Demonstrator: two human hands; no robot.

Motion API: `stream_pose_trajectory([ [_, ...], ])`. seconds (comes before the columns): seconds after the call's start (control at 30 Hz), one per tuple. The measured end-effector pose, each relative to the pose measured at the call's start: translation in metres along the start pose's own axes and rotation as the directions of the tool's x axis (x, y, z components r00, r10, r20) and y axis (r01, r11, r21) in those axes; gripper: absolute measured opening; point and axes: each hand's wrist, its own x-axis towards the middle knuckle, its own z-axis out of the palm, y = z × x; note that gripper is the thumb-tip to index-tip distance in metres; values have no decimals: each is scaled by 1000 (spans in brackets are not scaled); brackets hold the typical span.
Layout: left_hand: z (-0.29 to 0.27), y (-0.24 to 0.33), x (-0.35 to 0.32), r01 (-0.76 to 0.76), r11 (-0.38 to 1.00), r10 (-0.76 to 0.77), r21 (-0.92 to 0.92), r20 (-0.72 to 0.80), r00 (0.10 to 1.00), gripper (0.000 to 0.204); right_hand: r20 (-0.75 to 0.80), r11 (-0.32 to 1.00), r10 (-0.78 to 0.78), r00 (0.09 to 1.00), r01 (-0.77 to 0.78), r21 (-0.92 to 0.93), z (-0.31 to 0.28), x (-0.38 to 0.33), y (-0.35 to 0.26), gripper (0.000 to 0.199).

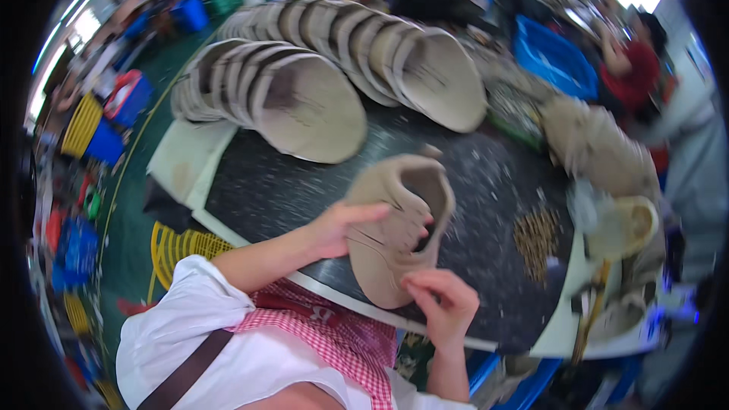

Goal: Manually inserting metal eyelets or studs into pre-punched holes in shoe upper components.

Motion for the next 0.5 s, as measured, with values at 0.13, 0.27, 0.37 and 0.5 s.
stream_pose_trajectory([
  [0.13,4,-13,7,63,998,-61,26,-87,994,46,-160,967,-228,961,203,-156,-17,20,-22,23],
  [0.27,8,-31,-11,-30,979,67,203,-175,982,46,-23,872,-344,939,309,-380,3,48,-31,18],
  [0.37,3,-43,-4,-68,977,100,202,-155,983,51,-118,903,-316,941,260,-343,3,41,-15,17],
  [0.5,1,-47,-9,-42,978,58,205,-71,996,57,2,836,-412,911,379,-396,-4,22,-13,10],
])
